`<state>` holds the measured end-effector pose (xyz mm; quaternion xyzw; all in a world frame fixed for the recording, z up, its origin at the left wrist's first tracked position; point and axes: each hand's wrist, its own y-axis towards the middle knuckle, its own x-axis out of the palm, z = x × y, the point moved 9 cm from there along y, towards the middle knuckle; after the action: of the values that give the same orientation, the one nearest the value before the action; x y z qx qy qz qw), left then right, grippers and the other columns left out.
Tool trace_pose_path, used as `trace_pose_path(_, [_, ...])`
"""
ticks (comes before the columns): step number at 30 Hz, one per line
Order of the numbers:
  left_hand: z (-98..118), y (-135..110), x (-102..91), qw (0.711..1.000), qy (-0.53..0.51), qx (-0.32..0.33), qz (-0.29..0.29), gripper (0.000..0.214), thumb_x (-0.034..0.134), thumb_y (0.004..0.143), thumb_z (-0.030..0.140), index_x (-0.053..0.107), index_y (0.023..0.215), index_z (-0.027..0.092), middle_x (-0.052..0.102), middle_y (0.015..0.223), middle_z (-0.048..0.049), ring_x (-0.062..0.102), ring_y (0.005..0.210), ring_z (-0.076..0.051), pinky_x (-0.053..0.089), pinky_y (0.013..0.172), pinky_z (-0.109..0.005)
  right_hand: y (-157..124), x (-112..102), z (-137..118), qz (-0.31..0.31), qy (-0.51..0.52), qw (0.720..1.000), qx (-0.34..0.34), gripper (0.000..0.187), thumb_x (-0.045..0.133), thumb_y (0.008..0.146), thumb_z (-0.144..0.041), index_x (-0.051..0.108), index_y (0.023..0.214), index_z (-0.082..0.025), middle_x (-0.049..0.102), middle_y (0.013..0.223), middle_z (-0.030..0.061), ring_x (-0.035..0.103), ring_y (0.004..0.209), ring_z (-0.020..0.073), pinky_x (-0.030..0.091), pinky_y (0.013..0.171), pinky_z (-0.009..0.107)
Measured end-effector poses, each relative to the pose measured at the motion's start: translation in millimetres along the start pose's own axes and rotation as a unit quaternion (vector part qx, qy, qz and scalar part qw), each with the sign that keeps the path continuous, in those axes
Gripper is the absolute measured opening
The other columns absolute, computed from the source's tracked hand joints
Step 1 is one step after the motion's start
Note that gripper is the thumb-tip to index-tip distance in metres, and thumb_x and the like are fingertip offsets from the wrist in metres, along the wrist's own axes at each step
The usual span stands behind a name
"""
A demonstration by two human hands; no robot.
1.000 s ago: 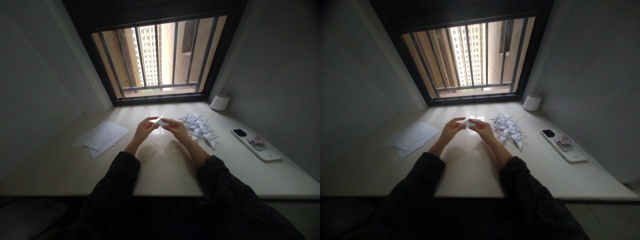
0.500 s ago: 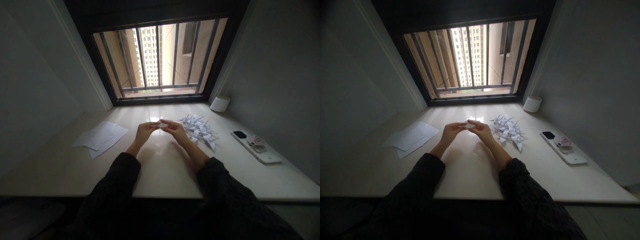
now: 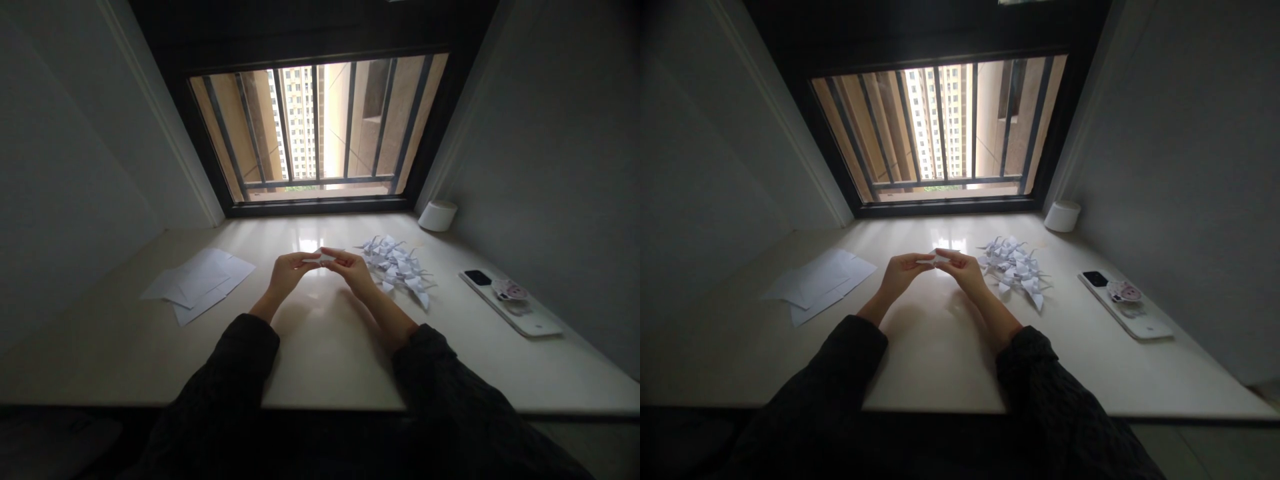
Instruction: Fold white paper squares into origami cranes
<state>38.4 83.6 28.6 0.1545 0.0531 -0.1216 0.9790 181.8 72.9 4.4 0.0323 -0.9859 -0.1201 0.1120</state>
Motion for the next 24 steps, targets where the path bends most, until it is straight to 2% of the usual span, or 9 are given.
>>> trace_pose_path(4, [0, -1, -1.4, 0.999, -0.029, -0.010, 0.010, 0.036, 0.079, 0.062, 0.034, 0.074, 0.093, 0.017, 0.074, 0.091, -0.0078, 0.068, 0.088, -0.024, 0.051, 0.089, -0.040, -2, 3, -1, -0.021, 0.012, 1.000, 0.001, 0.053, 0.081, 0.057, -0.038, 0.070, 0.106, -0.024, 0.075, 0.083, 0.0021, 0.069, 0.085, 0.0227, 0.051, 0.091, 0.044])
trace_pose_path(9, [-11, 3, -2.2, 0.996, -0.076, -0.042, 0.004, 0.038, 0.081, 0.058, 0.031, 0.074, 0.093, 0.017, 0.074, 0.084, -0.0071, 0.069, 0.080, -0.021, 0.051, 0.088, -0.039, -3, 5, -1, -0.042, 0.029, 0.999, 0.005, 0.054, 0.081, 0.058, -0.035, 0.068, 0.109, -0.023, 0.075, 0.083, 0.0015, 0.069, 0.083, 0.0217, 0.050, 0.092, 0.044])
trace_pose_path(17, [-20, 6, -3.6, 0.995, -0.070, -0.070, -0.003, 0.040, 0.081, 0.057, 0.031, 0.073, 0.094, 0.017, 0.074, 0.082, -0.0078, 0.068, 0.077, -0.020, 0.051, 0.083, -0.037, 0, 5, 0, -0.051, 0.000, 0.999, 0.005, 0.056, 0.082, 0.057, -0.037, 0.068, 0.109, -0.023, 0.075, 0.085, 0.0024, 0.070, 0.084, 0.0238, 0.051, 0.091, 0.047])
trace_pose_path(20, [-18, 5, -1.8, 0.995, -0.071, -0.070, -0.011, 0.041, 0.081, 0.058, 0.032, 0.073, 0.095, 0.016, 0.074, 0.084, -0.0081, 0.068, 0.080, -0.021, 0.051, 0.084, -0.038, 0, 3, 1, -0.046, -0.003, 0.999, 0.011, 0.055, 0.082, 0.057, -0.037, 0.069, 0.109, -0.023, 0.075, 0.084, 0.0018, 0.070, 0.083, 0.0237, 0.050, 0.092, 0.047])
trace_pose_path(24, [-11, 5, -0.8, 0.997, -0.067, -0.036, -0.013, 0.040, 0.081, 0.058, 0.034, 0.074, 0.093, 0.016, 0.073, 0.093, -0.0087, 0.068, 0.088, -0.023, 0.051, 0.089, -0.039, 0, 2, 3, -0.046, 0.005, 0.999, 0.019, 0.054, 0.082, 0.058, -0.034, 0.069, 0.109, -0.024, 0.075, 0.085, 0.0012, 0.069, 0.083, 0.0223, 0.049, 0.092, 0.045])
